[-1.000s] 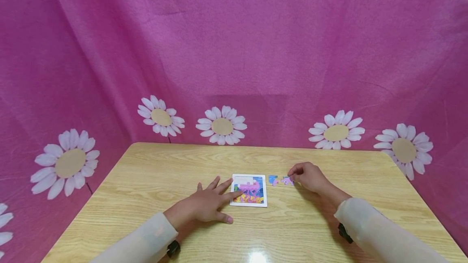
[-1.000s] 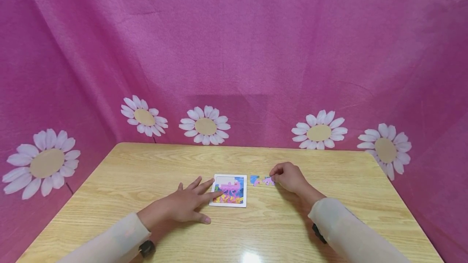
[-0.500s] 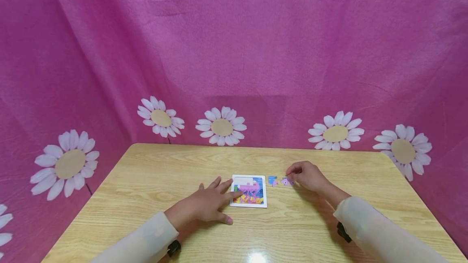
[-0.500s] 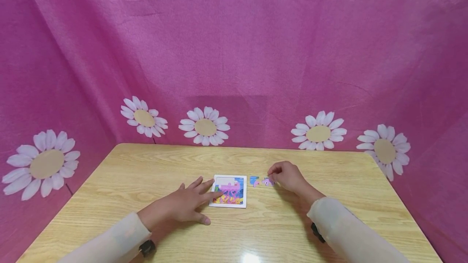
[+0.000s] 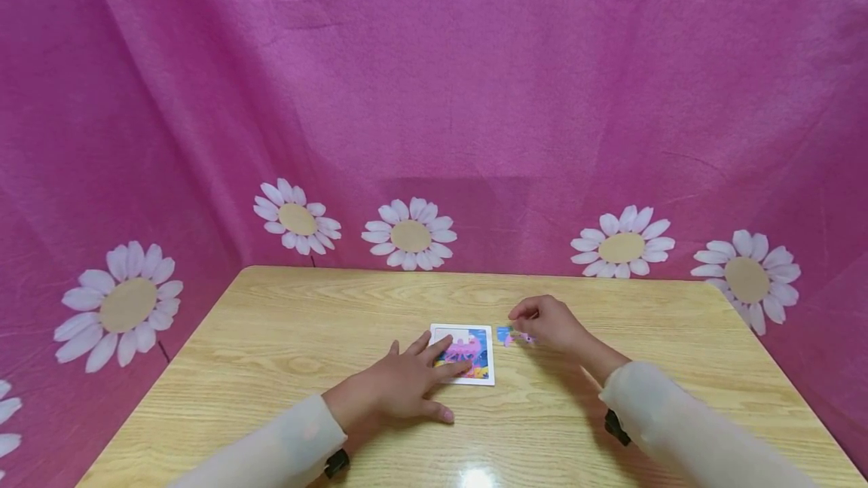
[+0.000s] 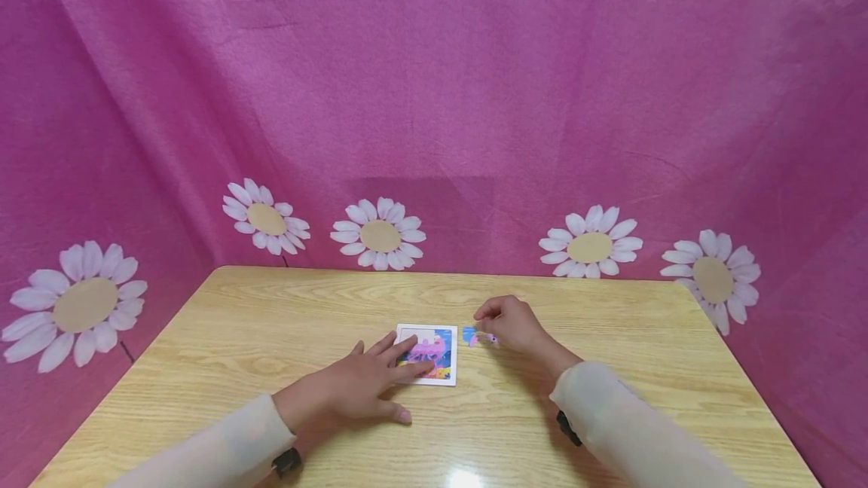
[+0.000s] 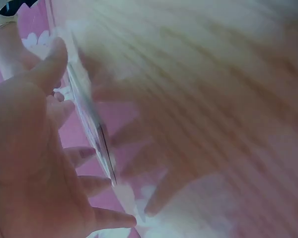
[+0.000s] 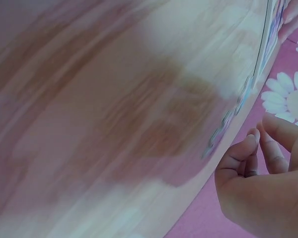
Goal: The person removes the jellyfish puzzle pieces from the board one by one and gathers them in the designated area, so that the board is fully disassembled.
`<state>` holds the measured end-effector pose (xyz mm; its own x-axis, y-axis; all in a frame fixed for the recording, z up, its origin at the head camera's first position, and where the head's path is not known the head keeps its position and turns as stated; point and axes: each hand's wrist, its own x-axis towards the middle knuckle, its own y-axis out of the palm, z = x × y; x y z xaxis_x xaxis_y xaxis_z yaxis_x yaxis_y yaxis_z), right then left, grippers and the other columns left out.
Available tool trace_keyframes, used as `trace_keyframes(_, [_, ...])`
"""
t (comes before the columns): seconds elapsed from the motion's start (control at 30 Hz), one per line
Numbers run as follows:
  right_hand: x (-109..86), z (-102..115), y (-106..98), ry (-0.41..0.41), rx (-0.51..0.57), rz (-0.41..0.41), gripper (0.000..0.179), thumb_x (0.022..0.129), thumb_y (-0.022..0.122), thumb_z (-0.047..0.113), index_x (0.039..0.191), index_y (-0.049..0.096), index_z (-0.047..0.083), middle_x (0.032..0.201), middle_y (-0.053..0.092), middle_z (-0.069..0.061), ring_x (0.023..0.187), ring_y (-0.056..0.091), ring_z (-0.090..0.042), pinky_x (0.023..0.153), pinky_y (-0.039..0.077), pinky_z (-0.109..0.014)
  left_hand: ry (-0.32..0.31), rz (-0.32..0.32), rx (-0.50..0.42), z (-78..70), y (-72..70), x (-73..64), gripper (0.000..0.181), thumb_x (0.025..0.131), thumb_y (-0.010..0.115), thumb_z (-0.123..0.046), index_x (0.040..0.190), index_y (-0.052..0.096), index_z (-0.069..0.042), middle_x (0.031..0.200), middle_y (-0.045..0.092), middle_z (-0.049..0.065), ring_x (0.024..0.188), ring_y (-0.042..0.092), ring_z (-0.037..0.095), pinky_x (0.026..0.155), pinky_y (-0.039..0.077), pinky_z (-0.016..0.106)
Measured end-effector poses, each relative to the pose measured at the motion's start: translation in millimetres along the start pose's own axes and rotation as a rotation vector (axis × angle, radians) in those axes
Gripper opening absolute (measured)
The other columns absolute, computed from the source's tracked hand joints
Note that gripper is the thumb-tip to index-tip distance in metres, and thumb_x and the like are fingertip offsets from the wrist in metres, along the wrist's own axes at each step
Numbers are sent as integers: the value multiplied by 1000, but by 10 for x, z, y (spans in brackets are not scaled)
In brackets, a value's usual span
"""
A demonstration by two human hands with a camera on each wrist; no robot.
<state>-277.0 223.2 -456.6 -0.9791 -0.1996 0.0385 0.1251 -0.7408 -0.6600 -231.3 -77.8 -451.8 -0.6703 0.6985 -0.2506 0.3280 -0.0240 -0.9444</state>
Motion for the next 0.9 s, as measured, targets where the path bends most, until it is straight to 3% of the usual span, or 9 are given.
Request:
trace_keyframes(0.4, [17,197,203,-84,30,41,10,91,74,5,100,77,0,83,69,-3,74,57,-11,64,47,-27,9,8,59,-13,13,28,79,91,48,-80,161,22,-52,174,14,0,158,11,39,110,28,77])
trace_keyframes(0.9, [39,286,491,-63,50,74,14,82,83,0,93,77,5,77,64,3,76,55,-10,73,45,-28,6,49,87,-42,-16,7,81,92,48,-78,162,19,-49,174,8,1,159,8,40,110,28,75])
